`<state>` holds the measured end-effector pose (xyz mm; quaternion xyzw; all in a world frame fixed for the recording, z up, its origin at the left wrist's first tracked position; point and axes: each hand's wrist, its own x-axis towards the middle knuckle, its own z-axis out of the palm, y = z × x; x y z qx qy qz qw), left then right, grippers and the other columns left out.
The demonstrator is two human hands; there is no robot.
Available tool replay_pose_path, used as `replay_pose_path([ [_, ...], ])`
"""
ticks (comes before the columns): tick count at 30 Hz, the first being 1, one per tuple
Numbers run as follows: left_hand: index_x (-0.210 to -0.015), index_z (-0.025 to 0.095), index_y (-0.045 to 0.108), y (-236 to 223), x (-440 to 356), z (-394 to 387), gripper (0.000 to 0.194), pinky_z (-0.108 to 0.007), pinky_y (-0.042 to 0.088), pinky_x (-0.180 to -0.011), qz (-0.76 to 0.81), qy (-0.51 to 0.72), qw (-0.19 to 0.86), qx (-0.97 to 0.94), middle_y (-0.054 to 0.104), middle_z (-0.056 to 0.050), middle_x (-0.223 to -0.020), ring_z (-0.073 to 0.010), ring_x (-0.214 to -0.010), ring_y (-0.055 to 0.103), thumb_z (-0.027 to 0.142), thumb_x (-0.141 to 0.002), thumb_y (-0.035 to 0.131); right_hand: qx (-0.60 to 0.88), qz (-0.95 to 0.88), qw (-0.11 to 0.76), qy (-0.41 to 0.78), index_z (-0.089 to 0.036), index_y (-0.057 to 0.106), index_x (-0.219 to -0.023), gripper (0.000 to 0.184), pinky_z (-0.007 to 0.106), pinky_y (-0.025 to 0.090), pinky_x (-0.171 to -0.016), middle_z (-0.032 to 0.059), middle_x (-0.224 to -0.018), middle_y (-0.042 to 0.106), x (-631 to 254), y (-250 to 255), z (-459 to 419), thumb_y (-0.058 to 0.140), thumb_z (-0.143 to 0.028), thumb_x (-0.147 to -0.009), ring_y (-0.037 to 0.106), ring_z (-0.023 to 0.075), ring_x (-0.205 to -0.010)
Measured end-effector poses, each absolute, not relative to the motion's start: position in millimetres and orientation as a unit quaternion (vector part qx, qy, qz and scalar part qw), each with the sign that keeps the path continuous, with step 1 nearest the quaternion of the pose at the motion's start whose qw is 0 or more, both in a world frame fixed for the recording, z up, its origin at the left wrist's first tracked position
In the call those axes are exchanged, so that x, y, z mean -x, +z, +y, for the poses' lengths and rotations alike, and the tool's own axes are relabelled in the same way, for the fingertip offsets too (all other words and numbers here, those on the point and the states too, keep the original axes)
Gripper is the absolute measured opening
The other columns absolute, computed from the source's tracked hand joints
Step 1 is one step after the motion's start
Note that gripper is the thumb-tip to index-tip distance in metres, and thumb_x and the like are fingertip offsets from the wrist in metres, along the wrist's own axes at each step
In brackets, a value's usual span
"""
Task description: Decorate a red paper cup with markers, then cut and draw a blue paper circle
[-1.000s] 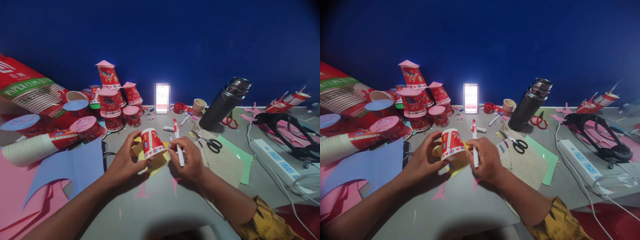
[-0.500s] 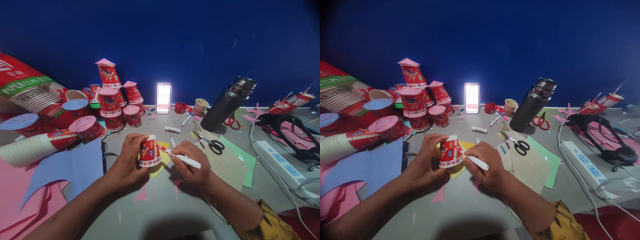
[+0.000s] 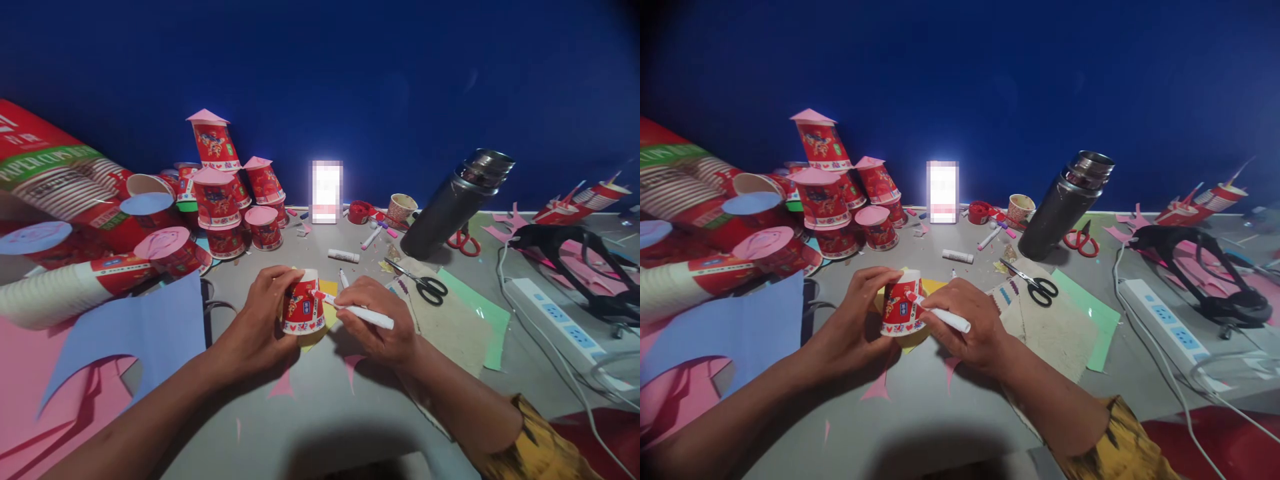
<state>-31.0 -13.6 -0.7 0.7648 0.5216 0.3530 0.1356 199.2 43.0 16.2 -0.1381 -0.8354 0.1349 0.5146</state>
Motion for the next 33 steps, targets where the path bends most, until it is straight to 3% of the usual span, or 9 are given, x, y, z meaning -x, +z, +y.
replay_pose_path([
  [8,-0.146,0.027,0.041,7,29,-14,0.077,-0.048,0.051,-0.115,0.527,0.368,0.144,-0.752,0.046,-0.009,-0.140,-0.0293,-0.131,0.056,0.009,-0.075,0.066,0.180,-0.835,0.511,0.096,-0.021,0.066,-0.102,0.011,0.034,0.055,-0.069,0.0055,-0.084,0.077,-202,19,47,0.061,-0.011,-0.100,0.067,0.0194,-0.073],
  [16,-0.155,0.028,0.034,0,31,-15,0.083,-0.053,0.046,-0.118,0.523,0.337,0.103,-0.776,0.042,-0.013,-0.148,-0.0344,-0.141,0.048,0.013,-0.080,0.068,0.126,-0.830,0.531,0.113,-0.022,0.066,-0.117,0.021,0.037,0.057,-0.073,0.0063,-0.092,0.079,-200,16,43,0.061,-0.010,-0.100,0.072,0.0208,-0.079],
  [24,-0.163,0.027,0.021,-4,34,-13,0.095,-0.056,0.046,-0.114,0.499,0.330,0.029,-0.800,0.053,-0.016,-0.147,-0.0363,-0.136,0.054,0.015,-0.083,0.070,0.120,-0.850,0.499,0.119,-0.019,0.067,-0.116,0.018,0.037,0.058,-0.076,0.0079,-0.092,0.079,-199,11,41,0.063,-0.011,-0.100,0.071,0.0211,-0.083],
  [29,-0.159,0.028,0.030,-4,34,-11,0.097,-0.053,0.046,-0.118,0.530,0.344,0.066,-0.772,0.050,-0.013,-0.150,-0.0348,-0.138,0.053,0.009,-0.074,0.072,0.147,-0.837,0.520,0.091,-0.022,0.067,-0.110,0.016,0.037,0.056,-0.073,0.0066,-0.090,0.079,-201,16,46,0.063,-0.011,-0.099,0.070,0.0211,-0.078],
  [33,-0.154,0.023,0.038,2,33,-10,0.091,-0.050,0.047,-0.119,0.556,0.352,0.109,-0.745,0.046,-0.013,-0.149,-0.0339,-0.141,0.050,0.005,-0.069,0.066,0.195,-0.799,0.553,0.137,-0.023,0.069,-0.100,0.013,0.034,0.055,-0.069,0.0045,-0.084,0.077,-203,22,46,0.062,-0.012,-0.098,0.069,0.0190,-0.073],
])
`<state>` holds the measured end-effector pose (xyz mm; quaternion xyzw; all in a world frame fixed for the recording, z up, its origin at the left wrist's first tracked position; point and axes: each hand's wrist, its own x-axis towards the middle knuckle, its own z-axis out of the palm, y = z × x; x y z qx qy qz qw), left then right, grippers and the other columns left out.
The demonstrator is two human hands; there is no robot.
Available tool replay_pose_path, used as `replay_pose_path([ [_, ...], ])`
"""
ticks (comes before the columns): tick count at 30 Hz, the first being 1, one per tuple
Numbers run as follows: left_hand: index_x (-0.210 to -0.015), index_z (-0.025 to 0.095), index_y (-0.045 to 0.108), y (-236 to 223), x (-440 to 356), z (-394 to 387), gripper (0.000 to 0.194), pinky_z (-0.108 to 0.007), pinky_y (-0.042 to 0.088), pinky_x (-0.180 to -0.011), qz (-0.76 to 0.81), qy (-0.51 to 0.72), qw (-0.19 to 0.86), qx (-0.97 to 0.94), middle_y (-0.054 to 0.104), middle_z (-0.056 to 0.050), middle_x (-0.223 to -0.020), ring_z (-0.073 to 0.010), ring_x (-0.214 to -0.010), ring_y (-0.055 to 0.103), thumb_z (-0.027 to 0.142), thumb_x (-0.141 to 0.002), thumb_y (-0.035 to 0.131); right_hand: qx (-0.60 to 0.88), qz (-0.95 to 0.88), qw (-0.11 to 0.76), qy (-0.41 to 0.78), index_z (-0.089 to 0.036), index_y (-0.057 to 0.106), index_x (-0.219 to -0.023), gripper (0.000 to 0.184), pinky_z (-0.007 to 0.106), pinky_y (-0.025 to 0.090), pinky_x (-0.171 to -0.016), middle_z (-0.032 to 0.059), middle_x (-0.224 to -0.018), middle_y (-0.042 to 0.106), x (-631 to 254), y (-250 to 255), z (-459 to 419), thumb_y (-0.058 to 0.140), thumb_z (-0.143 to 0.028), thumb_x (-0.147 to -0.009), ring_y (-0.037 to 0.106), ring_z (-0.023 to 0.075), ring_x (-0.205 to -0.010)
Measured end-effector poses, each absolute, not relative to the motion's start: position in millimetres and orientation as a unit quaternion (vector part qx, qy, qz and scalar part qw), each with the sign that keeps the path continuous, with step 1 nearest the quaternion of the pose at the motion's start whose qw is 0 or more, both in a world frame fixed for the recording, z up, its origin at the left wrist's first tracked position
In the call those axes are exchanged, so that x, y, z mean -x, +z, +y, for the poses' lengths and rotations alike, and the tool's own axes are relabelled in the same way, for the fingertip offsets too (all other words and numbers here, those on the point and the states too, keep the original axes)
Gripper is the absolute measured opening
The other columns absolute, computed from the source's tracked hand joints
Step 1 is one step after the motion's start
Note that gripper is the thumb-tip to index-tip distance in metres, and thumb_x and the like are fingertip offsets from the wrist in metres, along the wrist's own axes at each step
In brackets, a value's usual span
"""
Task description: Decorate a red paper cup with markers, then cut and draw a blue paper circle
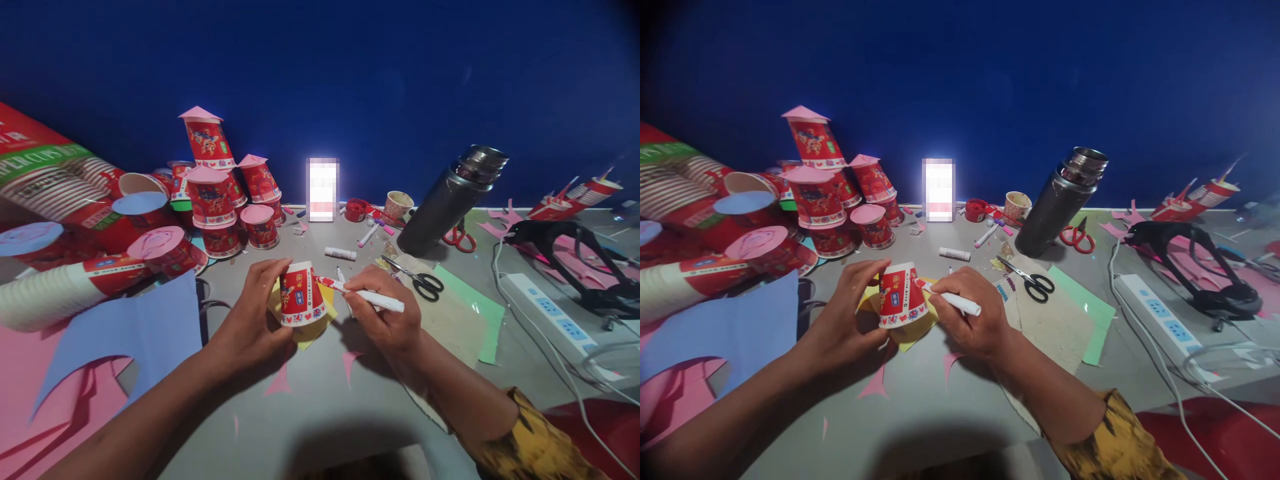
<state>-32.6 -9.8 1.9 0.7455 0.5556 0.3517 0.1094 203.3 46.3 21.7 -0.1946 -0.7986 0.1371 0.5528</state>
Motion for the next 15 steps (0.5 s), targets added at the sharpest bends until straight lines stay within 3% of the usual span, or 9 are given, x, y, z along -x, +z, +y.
replay_pose_path([
  [9,-0.144,0.026,0.046,4.2,35.7,-7.5,0.075,-0.048,0.054,-0.111,0.549,0.375,0.215,-0.715,0.049,-0.010,-0.144,-0.0295,-0.128,0.060,0.016,-0.073,0.066,0.310,-0.688,0.502,0.423,-0.022,0.072,-0.088,0.006,0.027,0.051,-0.061,0.0002,-0.077,0.072,-207.6,13.8,40.7,0.073,-0.026,-0.093,0.065,0.0145,-0.064],
  [15,-0.144,0.027,0.048,-0.1,39.9,-4.6,0.076,-0.051,0.052,-0.114,0.537,0.376,0.202,-0.727,0.054,-0.010,-0.144,-0.0316,-0.130,0.060,0.019,-0.072,0.069,0.308,-0.676,0.472,0.475,-0.022,0.073,-0.086,0.007,0.026,0.050,-0.064,-0.0011,-0.073,0.069,-206.1,15.8,40.1,0.076,-0.026,-0.090,0.062,0.0140,-0.065],
])
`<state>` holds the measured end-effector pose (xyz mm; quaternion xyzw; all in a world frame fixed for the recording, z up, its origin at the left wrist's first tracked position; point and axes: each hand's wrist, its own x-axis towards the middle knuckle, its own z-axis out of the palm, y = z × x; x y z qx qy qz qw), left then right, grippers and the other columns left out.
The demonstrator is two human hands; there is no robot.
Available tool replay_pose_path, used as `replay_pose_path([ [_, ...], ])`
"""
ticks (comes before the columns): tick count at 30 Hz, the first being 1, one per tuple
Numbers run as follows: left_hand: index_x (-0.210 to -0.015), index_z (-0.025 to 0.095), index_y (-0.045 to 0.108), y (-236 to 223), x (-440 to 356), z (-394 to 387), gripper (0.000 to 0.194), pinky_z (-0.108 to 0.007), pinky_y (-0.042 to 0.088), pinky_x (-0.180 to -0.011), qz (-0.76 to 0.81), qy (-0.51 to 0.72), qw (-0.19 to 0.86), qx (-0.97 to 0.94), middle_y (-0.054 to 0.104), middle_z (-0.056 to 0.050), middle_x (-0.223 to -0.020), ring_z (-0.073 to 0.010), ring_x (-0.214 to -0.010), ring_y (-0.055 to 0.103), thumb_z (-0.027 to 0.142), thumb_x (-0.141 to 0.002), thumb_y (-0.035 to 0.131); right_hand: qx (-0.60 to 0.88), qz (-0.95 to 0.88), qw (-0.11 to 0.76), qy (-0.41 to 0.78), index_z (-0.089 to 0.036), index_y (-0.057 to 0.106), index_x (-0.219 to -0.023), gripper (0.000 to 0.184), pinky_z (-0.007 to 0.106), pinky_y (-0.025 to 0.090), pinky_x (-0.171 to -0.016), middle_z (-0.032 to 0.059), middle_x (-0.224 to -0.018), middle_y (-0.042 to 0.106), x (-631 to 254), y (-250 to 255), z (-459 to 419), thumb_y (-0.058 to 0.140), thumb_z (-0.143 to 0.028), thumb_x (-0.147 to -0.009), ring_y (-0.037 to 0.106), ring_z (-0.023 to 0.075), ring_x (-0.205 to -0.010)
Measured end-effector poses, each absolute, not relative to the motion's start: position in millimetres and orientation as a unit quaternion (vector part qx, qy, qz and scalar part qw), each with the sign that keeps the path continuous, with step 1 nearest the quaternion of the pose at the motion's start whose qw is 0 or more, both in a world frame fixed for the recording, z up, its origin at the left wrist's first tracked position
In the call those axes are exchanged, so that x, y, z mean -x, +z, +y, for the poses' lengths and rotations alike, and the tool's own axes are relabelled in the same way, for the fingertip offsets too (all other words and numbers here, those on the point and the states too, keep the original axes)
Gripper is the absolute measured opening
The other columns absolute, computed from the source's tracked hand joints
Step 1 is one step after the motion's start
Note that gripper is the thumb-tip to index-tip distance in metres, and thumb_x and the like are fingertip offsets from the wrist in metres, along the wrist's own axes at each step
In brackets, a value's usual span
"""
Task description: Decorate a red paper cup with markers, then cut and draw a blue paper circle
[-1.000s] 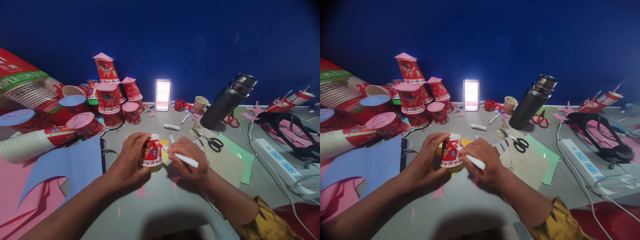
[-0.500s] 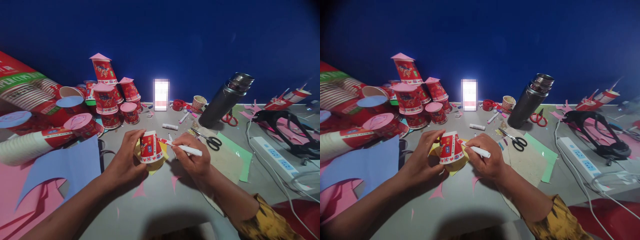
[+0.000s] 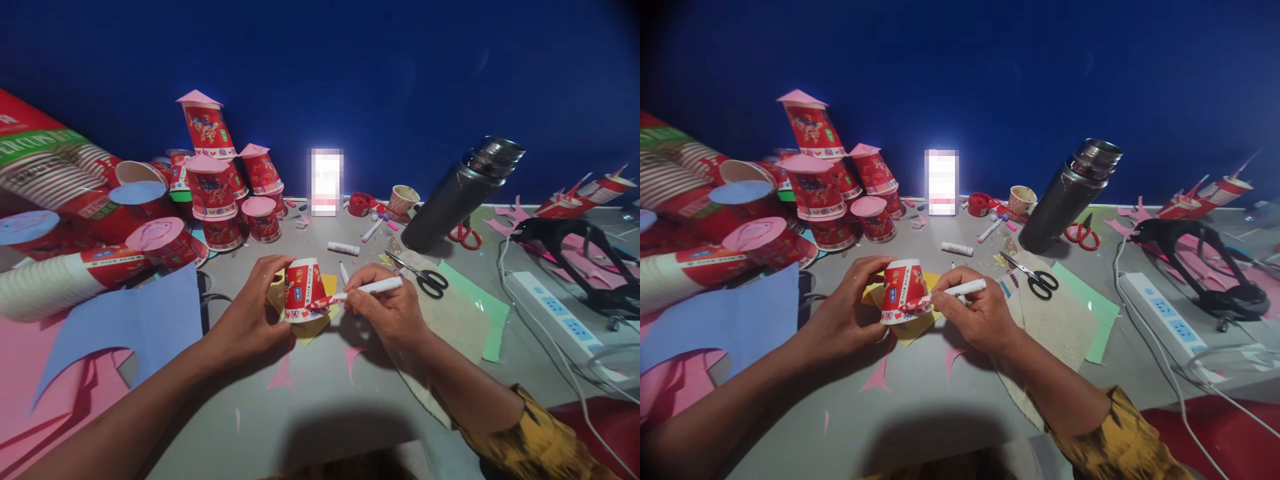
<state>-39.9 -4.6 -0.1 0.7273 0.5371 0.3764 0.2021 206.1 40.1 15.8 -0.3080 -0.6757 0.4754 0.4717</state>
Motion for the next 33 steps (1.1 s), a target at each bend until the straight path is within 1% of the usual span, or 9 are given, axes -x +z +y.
replay_pose_path([
  [3,-0.142,0.027,0.049,0,40,-5,0.078,-0.050,0.054,-0.111,0.544,0.373,0.194,-0.726,0.055,-0.009,-0.143,-0.0320,-0.128,0.062,0.016,-0.068,0.069,0.303,-0.689,0.461,0.470,-0.022,0.073,-0.084,0.007,0.026,0.049,-0.063,-0.0016,-0.071,0.069,-206,18,40,0.074,-0.025,-0.091,0.061,0.0134,-0.064],
  [9,-0.143,0.027,0.046,5,37,-8,0.080,-0.049,0.053,-0.113,0.541,0.362,0.191,-0.735,0.053,-0.009,-0.143,-0.0309,-0.128,0.061,0.013,-0.068,0.067,0.347,-0.649,0.499,0.457,-0.022,0.072,-0.085,0.010,0.026,0.048,-0.061,-0.0003,-0.073,0.071,-205,16,43,0.074,-0.029,-0.092,0.062,0.0139,-0.064],
  [12,-0.142,0.026,0.046,7,34,-9,0.077,-0.050,0.052,-0.114,0.546,0.362,0.191,-0.731,0.053,-0.010,-0.144,-0.0306,-0.130,0.060,0.013,-0.070,0.067,0.324,-0.663,0.471,0.483,-0.021,0.072,-0.083,0.011,0.025,0.048,-0.060,-0.0012,-0.070,0.069,-205,20,44,0.073,-0.029,-0.091,0.061,0.0131,-0.061],
  [15,-0.143,0.026,0.046,8,33,-10,0.075,-0.051,0.051,-0.115,0.551,0.357,0.200,-0.728,0.052,-0.010,-0.145,-0.0309,-0.132,0.059,0.014,-0.072,0.067,0.316,-0.692,0.449,0.468,-0.020,0.072,-0.081,0.011,0.025,0.048,-0.060,-0.0012,-0.068,0.069,-205,23,44,0.074,-0.028,-0.089,0.061,0.0129,-0.061],
  [18,-0.143,0.026,0.046,8,34,-9,0.077,-0.051,0.051,-0.116,0.542,0.363,0.199,-0.731,0.052,-0.010,-0.145,-0.0313,-0.133,0.059,0.014,-0.070,0.068,0.331,-0.673,0.477,0.458,-0.020,0.072,-0.083,0.013,0.025,0.048,-0.059,-0.0001,-0.071,0.071,-204,21,45,0.074,-0.030,-0.091,0.061,0.0124,-0.061],
  [21,-0.144,0.026,0.044,8,35,-9,0.078,-0.052,0.050,-0.117,0.533,0.359,0.212,-0.737,0.050,-0.011,-0.146,-0.0323,-0.136,0.057,0.013,-0.071,0.067,0.338,-0.631,0.496,0.491,-0.020,0.072,-0.084,0.016,0.024,0.048,-0.054,0.0000,-0.070,0.071,-203,17,46,0.076,-0.034,-0.091,0.060,0.0118,-0.057],
  [24,-0.145,0.026,0.043,8,35,-10,0.078,-0.053,0.047,-0.120,0.527,0.353,0.211,-0.744,0.049,-0.011,-0.148,-0.0335,-0.141,0.053,0.012,-0.073,0.067,0.342,-0.604,0.507,0.512,-0.020,0.072,-0.079,0.020,0.024,0.047,-0.050,-0.0006,-0.063,0.070,-201,15,47,0.081,-0.036,-0.087,0.058,0.0114,-0.051],
  [27,-0.146,0.027,0.043,9,34,-12,0.076,-0.054,0.047,-0.120,0.517,0.351,0.213,-0.751,0.050,-0.011,-0.147,-0.0335,-0.139,0.055,0.015,-0.076,0.070,0.358,-0.583,0.532,0.499,-0.020,0.074,-0.077,0.024,0.025,0.047,-0.048,-0.0001,-0.062,0.070,-200,15,49,0.087,-0.039,-0.082,0.057,0.0116,-0.049],
  [33,-0.146,0.027,0.044,10,33,-12,0.074,-0.055,0.048,-0.120,0.507,0.358,0.243,-0.746,0.049,-0.012,-0.149,-0.0340,-0.139,0.056,0.021,-0.079,0.074,0.395,-0.537,0.556,0.497,-0.019,0.074,-0.074,0.033,0.024,0.044,-0.046,0.0002,-0.060,0.069,-199,20,52,0.088,-0.049,-0.080,0.056,0.0110,-0.050],
])
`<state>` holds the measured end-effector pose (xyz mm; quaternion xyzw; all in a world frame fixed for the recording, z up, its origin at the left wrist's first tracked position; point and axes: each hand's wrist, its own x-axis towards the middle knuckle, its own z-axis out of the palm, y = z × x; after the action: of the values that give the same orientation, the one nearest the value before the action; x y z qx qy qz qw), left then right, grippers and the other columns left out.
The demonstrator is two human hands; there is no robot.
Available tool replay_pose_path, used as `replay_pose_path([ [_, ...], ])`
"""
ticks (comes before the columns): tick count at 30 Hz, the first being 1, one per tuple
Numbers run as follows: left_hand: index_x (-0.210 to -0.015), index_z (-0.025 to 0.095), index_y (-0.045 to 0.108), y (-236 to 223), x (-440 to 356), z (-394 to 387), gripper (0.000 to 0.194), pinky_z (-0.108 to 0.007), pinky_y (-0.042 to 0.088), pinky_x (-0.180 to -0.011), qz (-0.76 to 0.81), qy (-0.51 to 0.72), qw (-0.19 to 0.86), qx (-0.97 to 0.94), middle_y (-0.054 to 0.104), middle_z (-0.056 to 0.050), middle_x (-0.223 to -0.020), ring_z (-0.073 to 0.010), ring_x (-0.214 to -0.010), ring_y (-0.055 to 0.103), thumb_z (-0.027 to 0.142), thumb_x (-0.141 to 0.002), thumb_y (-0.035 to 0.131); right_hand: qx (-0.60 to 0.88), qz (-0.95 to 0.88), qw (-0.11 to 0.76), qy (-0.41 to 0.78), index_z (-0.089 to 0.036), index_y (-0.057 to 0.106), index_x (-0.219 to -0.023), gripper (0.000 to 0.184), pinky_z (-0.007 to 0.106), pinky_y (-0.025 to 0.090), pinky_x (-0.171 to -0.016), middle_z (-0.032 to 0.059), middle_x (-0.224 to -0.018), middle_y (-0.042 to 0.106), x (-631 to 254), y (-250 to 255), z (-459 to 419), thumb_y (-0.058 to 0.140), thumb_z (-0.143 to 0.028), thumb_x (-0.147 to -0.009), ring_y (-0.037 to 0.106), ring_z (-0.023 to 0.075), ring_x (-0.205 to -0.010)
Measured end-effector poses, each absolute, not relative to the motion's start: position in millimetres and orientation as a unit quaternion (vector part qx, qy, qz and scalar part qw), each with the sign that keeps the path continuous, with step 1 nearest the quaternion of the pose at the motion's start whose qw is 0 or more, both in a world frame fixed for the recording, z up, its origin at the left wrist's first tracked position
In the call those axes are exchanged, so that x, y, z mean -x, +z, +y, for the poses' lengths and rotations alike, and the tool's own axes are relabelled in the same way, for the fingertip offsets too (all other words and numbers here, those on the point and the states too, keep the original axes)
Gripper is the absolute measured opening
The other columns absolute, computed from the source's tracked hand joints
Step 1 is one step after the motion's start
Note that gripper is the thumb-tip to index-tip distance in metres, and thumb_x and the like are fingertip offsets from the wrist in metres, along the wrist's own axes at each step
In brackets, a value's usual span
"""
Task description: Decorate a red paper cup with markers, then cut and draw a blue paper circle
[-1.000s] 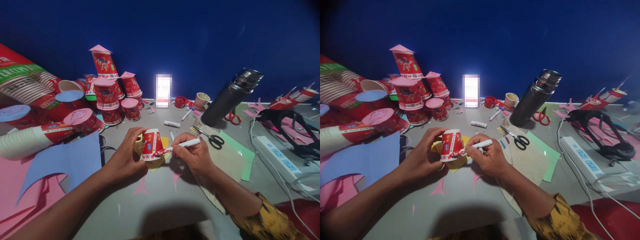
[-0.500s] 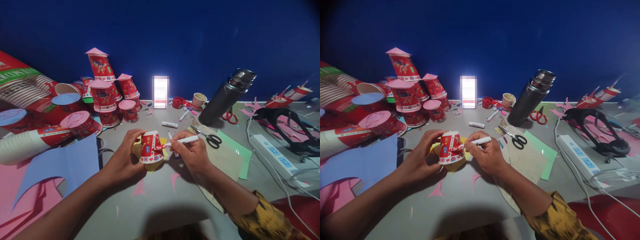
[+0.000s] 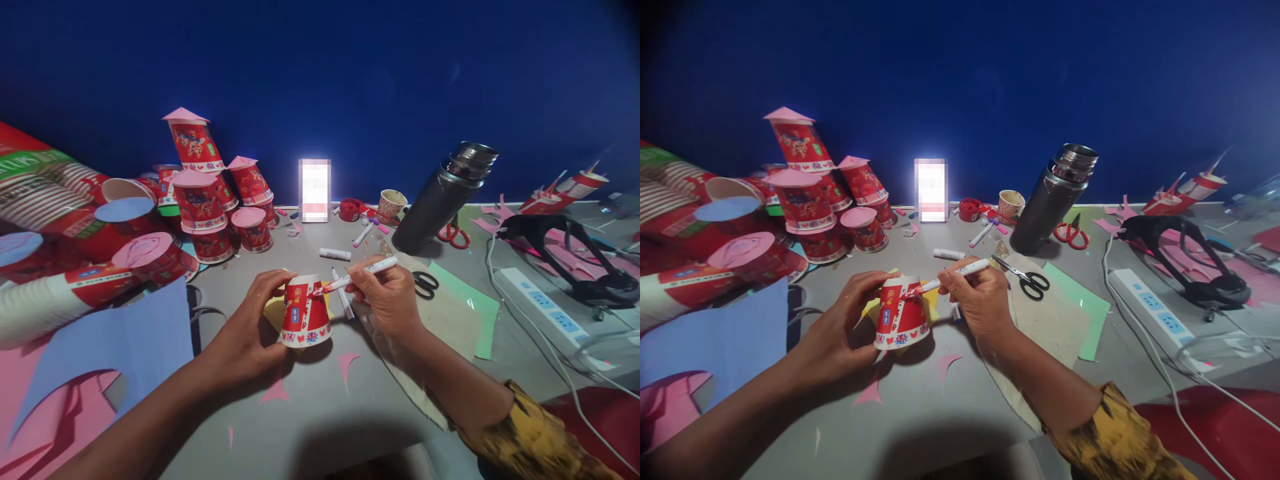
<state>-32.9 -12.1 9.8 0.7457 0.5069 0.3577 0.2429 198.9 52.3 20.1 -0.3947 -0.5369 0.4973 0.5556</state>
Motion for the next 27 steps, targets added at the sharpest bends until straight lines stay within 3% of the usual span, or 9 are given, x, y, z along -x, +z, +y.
replay_pose_path([
  [6,-0.149,0.028,0.042,7,35,-13,0.077,-0.057,0.043,-0.125,0.483,0.372,0.296,-0.736,0.045,-0.013,-0.155,-0.0344,-0.146,0.051,0.017,-0.079,0.072,0.364,-0.490,0.572,0.548,-0.019,0.073,-0.079,0.042,0.023,0.047,-0.049,0.0008,-0.064,0.070,-198,17,60,0.090,-0.057,-0.076,0.060,0.0123,-0.055],
  [11,-0.147,0.028,0.045,11,32,-14,0.073,-0.058,0.044,-0.124,0.477,0.369,0.320,-0.731,0.048,-0.013,-0.151,-0.0344,-0.143,0.055,0.019,-0.080,0.074,0.352,-0.494,0.519,0.602,-0.019,0.072,-0.079,0.042,0.021,0.045,-0.047,-0.0005,-0.063,0.068,-201,17,61,0.091,-0.057,-0.075,0.057,0.0104,-0.053],
  [21,-0.149,0.030,0.048,6,39,-13,0.085,-0.061,0.041,-0.126,0.468,0.397,0.382,-0.691,0.050,-0.014,-0.157,-0.0393,-0.147,0.053,0.015,-0.071,0.079,0.322,-0.498,0.500,0.631,-0.021,0.070,-0.082,0.048,0.022,0.045,-0.049,-0.0014,-0.064,0.068,-203,21,63,0.091,-0.063,-0.072,0.056,0.0104,-0.054],
  [27,-0.148,0.035,0.049,9,36,-14,0.086,-0.057,0.044,-0.124,0.451,0.396,0.384,-0.702,0.054,-0.010,-0.153,-0.0370,-0.145,0.056,0.011,-0.071,0.077,0.296,-0.535,0.463,0.641,-0.019,0.071,-0.082,0.045,0.022,0.044,-0.050,-0.0005,-0.063,0.069,-209,23,62,0.089,-0.060,-0.077,0.055,0.0101,-0.053],
])
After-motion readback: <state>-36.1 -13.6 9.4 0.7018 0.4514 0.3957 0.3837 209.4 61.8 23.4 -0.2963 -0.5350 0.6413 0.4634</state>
